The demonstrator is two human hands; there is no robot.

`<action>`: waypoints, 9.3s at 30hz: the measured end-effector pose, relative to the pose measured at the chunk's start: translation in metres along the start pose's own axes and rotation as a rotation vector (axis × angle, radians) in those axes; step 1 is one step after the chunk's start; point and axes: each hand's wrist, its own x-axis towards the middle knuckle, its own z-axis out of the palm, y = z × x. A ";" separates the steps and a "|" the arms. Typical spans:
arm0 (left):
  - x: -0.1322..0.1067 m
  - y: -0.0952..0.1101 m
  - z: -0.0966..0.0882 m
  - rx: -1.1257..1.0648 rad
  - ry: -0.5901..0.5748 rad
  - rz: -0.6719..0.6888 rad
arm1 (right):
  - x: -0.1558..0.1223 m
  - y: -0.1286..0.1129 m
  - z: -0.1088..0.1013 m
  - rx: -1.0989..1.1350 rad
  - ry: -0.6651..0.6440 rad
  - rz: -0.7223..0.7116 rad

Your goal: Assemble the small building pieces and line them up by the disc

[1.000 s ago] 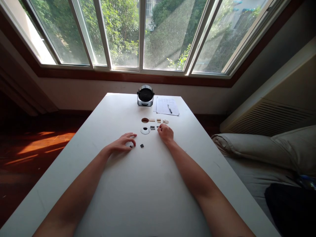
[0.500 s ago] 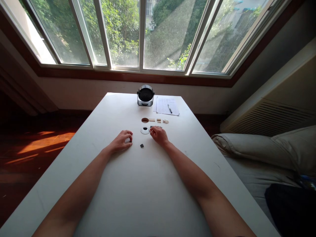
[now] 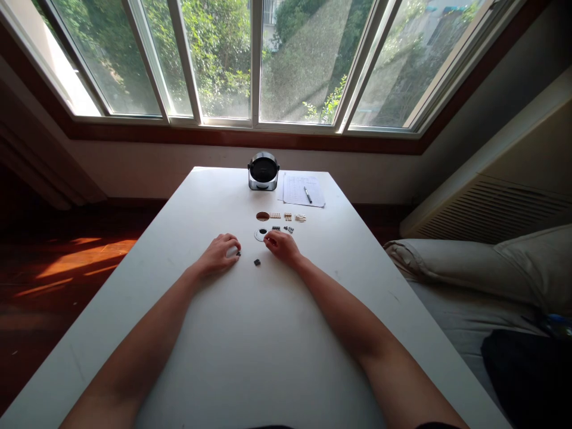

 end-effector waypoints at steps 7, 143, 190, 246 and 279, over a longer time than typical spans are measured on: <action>0.000 0.000 -0.002 -0.040 0.002 0.007 | 0.000 -0.002 -0.001 0.020 -0.025 0.031; 0.008 0.037 0.034 -0.522 0.173 -0.233 | -0.001 -0.027 0.016 0.307 -0.014 -0.169; 0.008 0.033 0.035 -0.454 0.153 -0.259 | -0.001 -0.022 0.019 0.273 0.012 -0.193; 0.004 0.048 0.029 -0.313 0.333 -0.105 | -0.002 -0.028 0.015 0.194 -0.060 -0.157; 0.003 0.049 0.029 -0.304 0.325 -0.104 | -0.003 -0.029 0.013 0.215 -0.092 -0.124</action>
